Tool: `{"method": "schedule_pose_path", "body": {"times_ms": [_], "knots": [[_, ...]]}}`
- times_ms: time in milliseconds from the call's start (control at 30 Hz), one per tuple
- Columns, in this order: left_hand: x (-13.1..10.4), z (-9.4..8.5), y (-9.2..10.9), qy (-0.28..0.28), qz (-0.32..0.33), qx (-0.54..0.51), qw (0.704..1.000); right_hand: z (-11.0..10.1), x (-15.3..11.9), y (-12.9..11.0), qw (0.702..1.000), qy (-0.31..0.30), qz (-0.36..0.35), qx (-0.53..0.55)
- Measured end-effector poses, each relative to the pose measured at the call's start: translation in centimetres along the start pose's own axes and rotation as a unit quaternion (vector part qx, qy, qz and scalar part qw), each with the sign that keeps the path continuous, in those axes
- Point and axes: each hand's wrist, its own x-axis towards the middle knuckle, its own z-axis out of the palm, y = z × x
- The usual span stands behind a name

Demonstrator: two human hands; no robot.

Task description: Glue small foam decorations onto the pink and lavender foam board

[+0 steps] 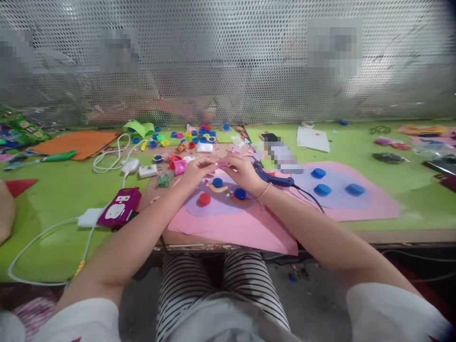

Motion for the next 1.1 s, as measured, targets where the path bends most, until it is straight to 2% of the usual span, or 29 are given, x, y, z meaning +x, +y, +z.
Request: {"method": "schedule_pose_path", "body": {"times_ms": [300, 600, 833, 1100], "knots": [[-0.04, 0.34, 0.2, 0.035, -0.031, -0.106, 0.993, 0.03, -0.08, 0.58, 0.997, 0.048, 0.048, -0.027], [-0.11, 0.35, 0.34, 0.031, -0.043, -0.122, 0.991, 0.08, -0.02, 0.88, 0.995, 0.086, 0.008, -0.039], [-0.07, 0.28, 0.26, 0.02, -0.053, -0.131, 0.99, 0.12, -0.11, 0.97, 0.996, 0.065, 0.032, -0.047], [0.06, 0.16, 0.02, 0.018, -0.052, -0.121, 0.991, -0.05, -0.14, 0.9, 0.998, 0.054, 0.021, -0.039]]}}
